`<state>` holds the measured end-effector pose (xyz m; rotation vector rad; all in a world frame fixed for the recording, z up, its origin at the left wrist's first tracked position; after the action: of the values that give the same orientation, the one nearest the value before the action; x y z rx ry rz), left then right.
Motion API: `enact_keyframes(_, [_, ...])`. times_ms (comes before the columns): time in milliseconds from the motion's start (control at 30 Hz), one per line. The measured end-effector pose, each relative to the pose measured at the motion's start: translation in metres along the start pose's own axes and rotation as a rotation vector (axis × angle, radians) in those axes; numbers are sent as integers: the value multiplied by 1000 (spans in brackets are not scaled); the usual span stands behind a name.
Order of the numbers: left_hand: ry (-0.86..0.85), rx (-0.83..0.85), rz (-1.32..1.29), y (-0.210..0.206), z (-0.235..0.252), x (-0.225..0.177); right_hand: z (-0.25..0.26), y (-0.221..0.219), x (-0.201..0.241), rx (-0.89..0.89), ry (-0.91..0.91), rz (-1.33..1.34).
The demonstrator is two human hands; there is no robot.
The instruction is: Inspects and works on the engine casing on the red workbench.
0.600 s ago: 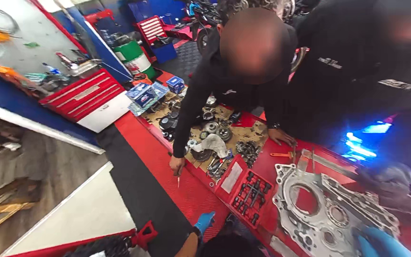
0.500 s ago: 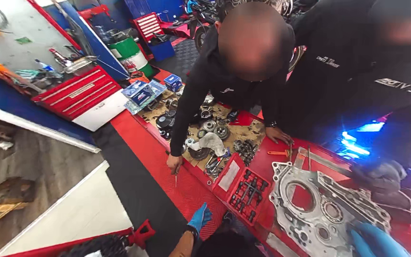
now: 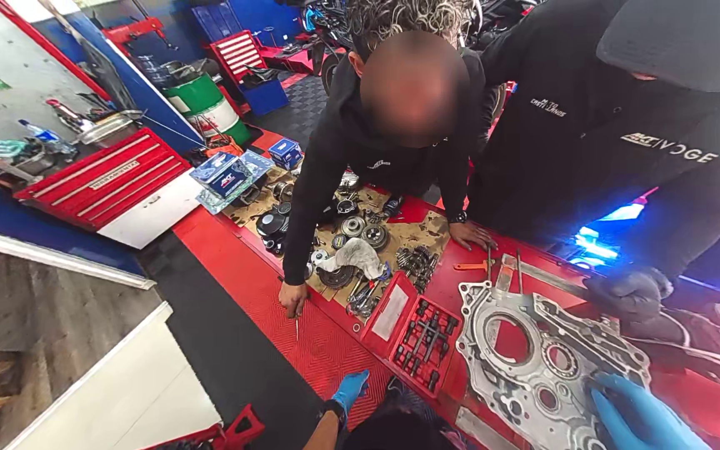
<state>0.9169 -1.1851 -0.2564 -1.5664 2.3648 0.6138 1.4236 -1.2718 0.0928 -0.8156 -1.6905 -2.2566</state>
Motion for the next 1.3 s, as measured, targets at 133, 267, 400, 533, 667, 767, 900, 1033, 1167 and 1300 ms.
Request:
enact_keyframes(133, [2,-13,10,6,3,4,0,0,-1,-1,2,0])
enact_keyframes(267, [21,-19,24,9,-1,7,1,3,6,-14,-10,11])
enact_keyframes(400, [24,-18,44,10,4,12,3,7,17,-23,-28,22])
enact_keyframes(533, [21,-10,63,8,4,13,1,9,18,-22,-44,12])
enact_keyframes(667, [43,-18,-118,10,-5,7,-3,6,10,-8,-44,-2])
enact_keyframes(767, [68,-37,-662,14,-14,2,4,9,22,18,-77,34])
enact_keyframes(900, [46,-87,-971,28,-16,8,2,4,9,26,-20,33])
enact_keyframes(1033, [50,-113,-671,35,-17,19,0,0,1,27,7,19])
enact_keyframes(1167, [54,-40,100,25,4,27,-1,0,0,13,3,4])
enact_keyframes(1300, [37,-15,32,12,-6,11,0,0,1,9,19,1])
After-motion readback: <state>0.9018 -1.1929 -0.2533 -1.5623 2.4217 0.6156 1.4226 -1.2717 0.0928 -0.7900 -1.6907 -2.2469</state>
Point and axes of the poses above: each hand's wrist, its own z-axis towards the middle knuckle, its own y-axis out of the back of the hand, x = y × z, the point moved 7 cm from there along z, towards the middle knuckle
